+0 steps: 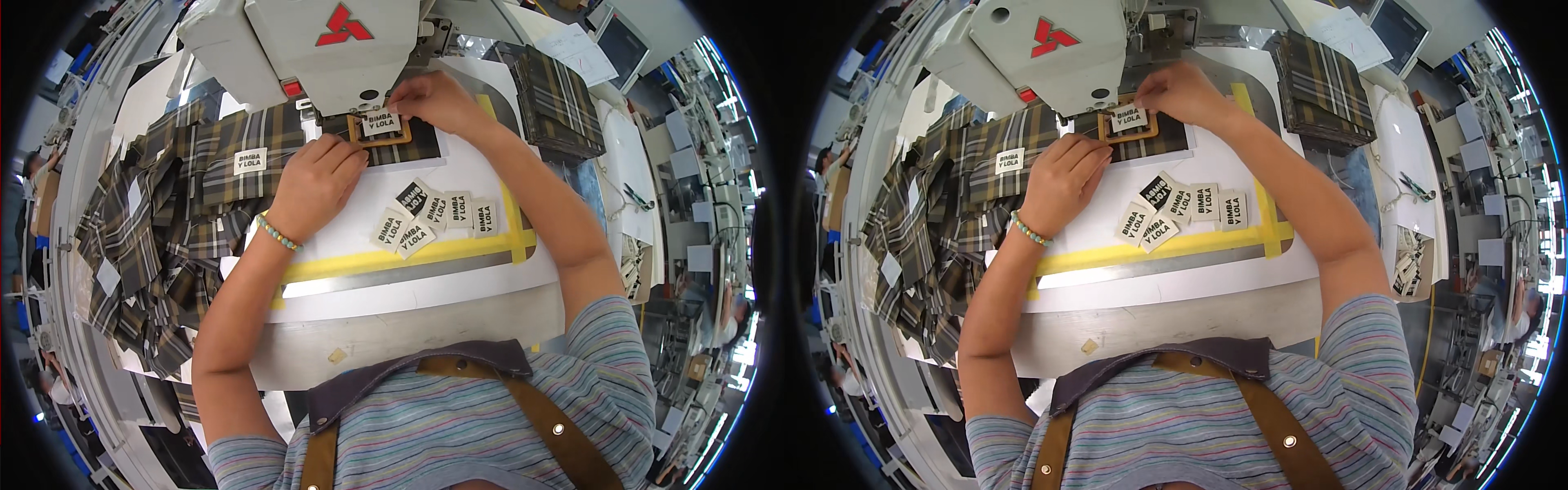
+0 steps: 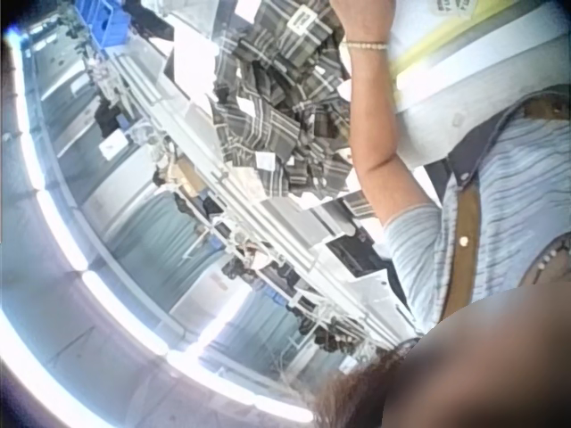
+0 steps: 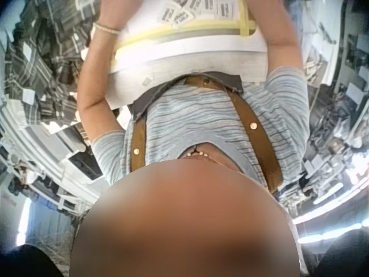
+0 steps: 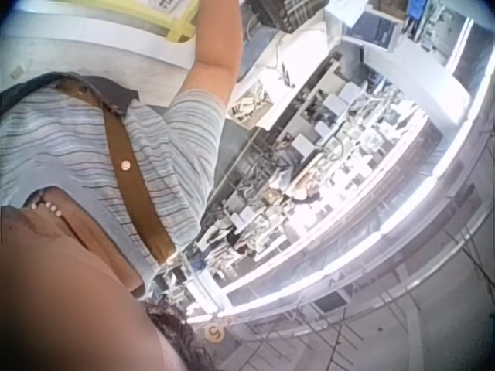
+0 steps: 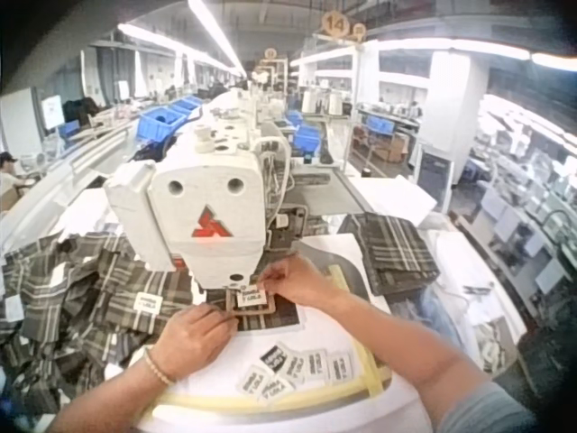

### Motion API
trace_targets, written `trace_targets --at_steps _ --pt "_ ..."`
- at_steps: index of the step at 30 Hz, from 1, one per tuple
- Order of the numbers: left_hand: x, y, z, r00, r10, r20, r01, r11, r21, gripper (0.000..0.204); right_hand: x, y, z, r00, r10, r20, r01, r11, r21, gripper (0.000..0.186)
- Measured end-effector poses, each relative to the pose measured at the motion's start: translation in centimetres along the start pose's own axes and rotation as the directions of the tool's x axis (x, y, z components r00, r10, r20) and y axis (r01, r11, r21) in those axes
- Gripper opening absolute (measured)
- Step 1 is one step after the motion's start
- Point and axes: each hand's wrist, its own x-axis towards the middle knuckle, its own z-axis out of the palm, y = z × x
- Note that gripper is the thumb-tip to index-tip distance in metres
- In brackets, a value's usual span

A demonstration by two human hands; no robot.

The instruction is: Sewing brand labels onto plaid fabric pieces using a sewing machine.

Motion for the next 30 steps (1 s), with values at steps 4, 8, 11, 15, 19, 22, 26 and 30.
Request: trace_targets --at_steps 4,8,11,15,19,22,26,30 --pt "-0.2 -0.1 0.1 1.0 0.003 0.026 -0.003 1.0 -0.012 0.02 -0.3 -0.2 0.5 0.998 -0.029 0.05 0.029 0.999 0.015 0.019" --pt "-0.2 0.0 0.1 0.997 -0.027 0.066 0.028 0.999 -0.017 0.025 -0.7 -0.6 0.9 0.999 -0.021 0.025 0.023 0.996 -0.083 0.017" --pt "-0.2 -0.1 0.2 0.99 -0.066 0.126 0.069 0.997 -0.023 0.034 -1.5 -1.2 1.1 0.998 -0.058 -0.013 0.056 0.992 -0.113 0.016" --pt "0.0 0.2 0.1 0.963 -0.082 0.257 0.096 0.995 -0.042 0.053 -2.0 -1.2 1.3 0.997 -0.062 -0.042 0.057 0.992 -0.115 0.013" --pt "0.0 0.1 0.1 0.943 -0.105 0.315 0.123 0.992 -0.036 0.059 -2.1 -1.3 1.3 0.994 -0.1 -0.043 0.093 0.987 -0.132 0.012" --pt "-0.2 0.0 0.2 0.936 -0.114 0.332 0.135 0.99 -0.04 0.059 -2.6 -1.9 1.5 0.979 -0.191 -0.068 0.171 0.958 -0.229 0.014" --pt "-0.4 -0.1 0.3 0.939 -0.119 0.322 0.143 0.988 -0.05 0.06 -3.8 -3.0 1.2 0.94 -0.34 -0.023 0.285 0.822 -0.494 0.018" --pt "-0.4 -0.3 0.3 0.946 -0.119 0.301 0.148 0.986 -0.075 0.059 -4.9 -2.1 0.6 0.862 -0.461 0.21 0.489 0.649 -0.583 0.027"
